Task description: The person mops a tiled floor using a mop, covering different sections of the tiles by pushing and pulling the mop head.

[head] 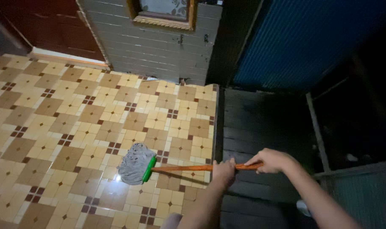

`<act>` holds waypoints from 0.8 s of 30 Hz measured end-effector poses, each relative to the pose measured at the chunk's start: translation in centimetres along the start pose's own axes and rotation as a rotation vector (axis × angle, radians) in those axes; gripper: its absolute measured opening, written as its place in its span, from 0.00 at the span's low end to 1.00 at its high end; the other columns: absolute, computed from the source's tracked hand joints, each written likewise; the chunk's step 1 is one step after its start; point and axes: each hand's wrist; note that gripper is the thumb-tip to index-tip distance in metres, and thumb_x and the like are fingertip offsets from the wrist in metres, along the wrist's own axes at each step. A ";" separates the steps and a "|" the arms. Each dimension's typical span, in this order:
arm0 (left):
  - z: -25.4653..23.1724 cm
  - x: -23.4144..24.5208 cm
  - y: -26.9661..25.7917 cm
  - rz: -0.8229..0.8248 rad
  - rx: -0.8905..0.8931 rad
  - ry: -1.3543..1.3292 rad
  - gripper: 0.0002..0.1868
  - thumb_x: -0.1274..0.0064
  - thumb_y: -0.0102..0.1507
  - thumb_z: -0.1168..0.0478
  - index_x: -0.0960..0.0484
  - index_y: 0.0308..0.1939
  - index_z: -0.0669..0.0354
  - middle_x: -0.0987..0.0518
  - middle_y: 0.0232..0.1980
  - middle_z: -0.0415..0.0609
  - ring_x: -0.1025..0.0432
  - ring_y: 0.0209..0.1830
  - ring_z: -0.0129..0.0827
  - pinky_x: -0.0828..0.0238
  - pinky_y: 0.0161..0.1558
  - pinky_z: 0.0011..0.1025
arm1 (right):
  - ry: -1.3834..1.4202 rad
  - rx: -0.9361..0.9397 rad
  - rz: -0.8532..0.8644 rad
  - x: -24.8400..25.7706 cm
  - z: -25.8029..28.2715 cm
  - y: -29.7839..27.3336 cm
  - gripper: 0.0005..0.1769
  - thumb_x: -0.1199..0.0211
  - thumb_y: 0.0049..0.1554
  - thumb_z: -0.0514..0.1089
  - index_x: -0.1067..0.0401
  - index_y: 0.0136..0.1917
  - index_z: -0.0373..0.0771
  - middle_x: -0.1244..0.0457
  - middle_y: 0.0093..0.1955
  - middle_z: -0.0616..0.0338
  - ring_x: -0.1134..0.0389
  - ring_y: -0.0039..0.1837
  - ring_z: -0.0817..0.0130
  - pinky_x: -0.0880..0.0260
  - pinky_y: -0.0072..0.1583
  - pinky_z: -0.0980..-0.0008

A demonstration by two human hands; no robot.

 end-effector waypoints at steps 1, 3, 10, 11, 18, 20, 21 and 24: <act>0.3 0.3 0.3 0.110 0.032 0.000 0.29 0.46 0.66 0.52 0.35 0.69 0.55 0.20 0.60 0.50 0.26 0.61 0.43 0.43 0.65 0.59 | 0.003 -0.008 0.006 0.2 0.2 0.0 0.30 0.33 0.56 0.45 0.29 0.68 0.72 0.32 0.66 0.72 0.30 0.64 0.72 0.30 0.67 0.61; 1.2 0.5 -0.3 0.222 0.061 0.000 0.32 0.44 0.64 0.51 0.35 0.69 0.53 0.20 0.60 0.50 0.25 0.61 0.43 0.43 0.66 0.57 | -0.012 -0.004 -0.028 0.0 1.0 0.0 0.29 0.33 0.57 0.45 0.29 0.68 0.72 0.31 0.65 0.70 0.30 0.64 0.72 0.29 0.67 0.61; 7.8 -1.1 1.8 0.127 0.182 -0.008 0.20 0.47 0.66 0.52 0.30 0.60 0.48 0.21 0.61 0.45 0.26 0.62 0.46 0.39 0.63 0.56 | -0.047 0.140 -0.092 1.1 4.7 4.0 0.28 0.33 0.57 0.46 0.29 0.68 0.71 0.31 0.61 0.69 0.30 0.59 0.71 0.30 0.65 0.60; 8.9 -1.2 1.5 0.090 0.171 0.038 0.15 0.48 0.67 0.56 0.28 0.58 0.47 0.20 0.60 0.45 0.25 0.61 0.46 0.36 0.61 0.54 | -0.050 0.143 -0.095 1.2 5.4 4.7 0.28 0.33 0.57 0.46 0.29 0.68 0.71 0.31 0.61 0.69 0.30 0.59 0.71 0.30 0.65 0.60; 16.3 1.4 -4.3 0.160 0.303 -0.004 0.15 0.48 0.68 0.48 0.28 0.56 0.45 0.20 0.57 0.41 0.26 0.60 0.37 0.38 0.62 0.54 | 0.108 0.202 -0.155 -2.5 13.0 8.0 0.35 0.36 0.55 0.38 0.28 0.68 0.76 0.30 0.57 0.58 0.29 0.52 0.64 0.26 0.56 0.63; 18.9 1.9 -5.8 0.168 0.352 -0.011 0.15 0.47 0.67 0.48 0.27 0.55 0.43 0.21 0.59 0.40 0.28 0.62 0.36 0.39 0.62 0.55 | 0.096 0.175 -0.063 -3.6 16.0 9.4 0.35 0.42 0.58 0.40 0.31 0.69 0.81 0.29 0.54 0.53 0.28 0.53 0.61 0.25 0.55 0.61; 20.3 2.3 -6.2 0.176 0.395 -0.017 0.15 0.45 0.65 0.48 0.26 0.54 0.41 0.22 0.61 0.38 0.30 0.65 0.35 0.40 0.62 0.56 | 0.095 0.179 -0.065 -4.3 17.2 10.2 0.35 0.42 0.58 0.40 0.31 0.69 0.81 0.29 0.54 0.53 0.28 0.53 0.61 0.25 0.55 0.61; 23.8 3.2 -7.6 0.246 0.482 -0.053 0.18 0.47 0.67 0.44 0.28 0.58 0.37 0.26 0.65 0.39 0.30 0.65 0.38 0.38 0.61 0.55 | 0.068 0.307 -0.220 -5.5 19.3 13.2 0.29 0.34 0.56 0.48 0.30 0.68 0.75 0.33 0.57 0.49 0.30 0.58 0.51 0.29 0.59 0.53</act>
Point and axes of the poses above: each hand's wrist, its own y-axis towards the middle knuckle, its own x-axis out of the back of the hand, z = x × y
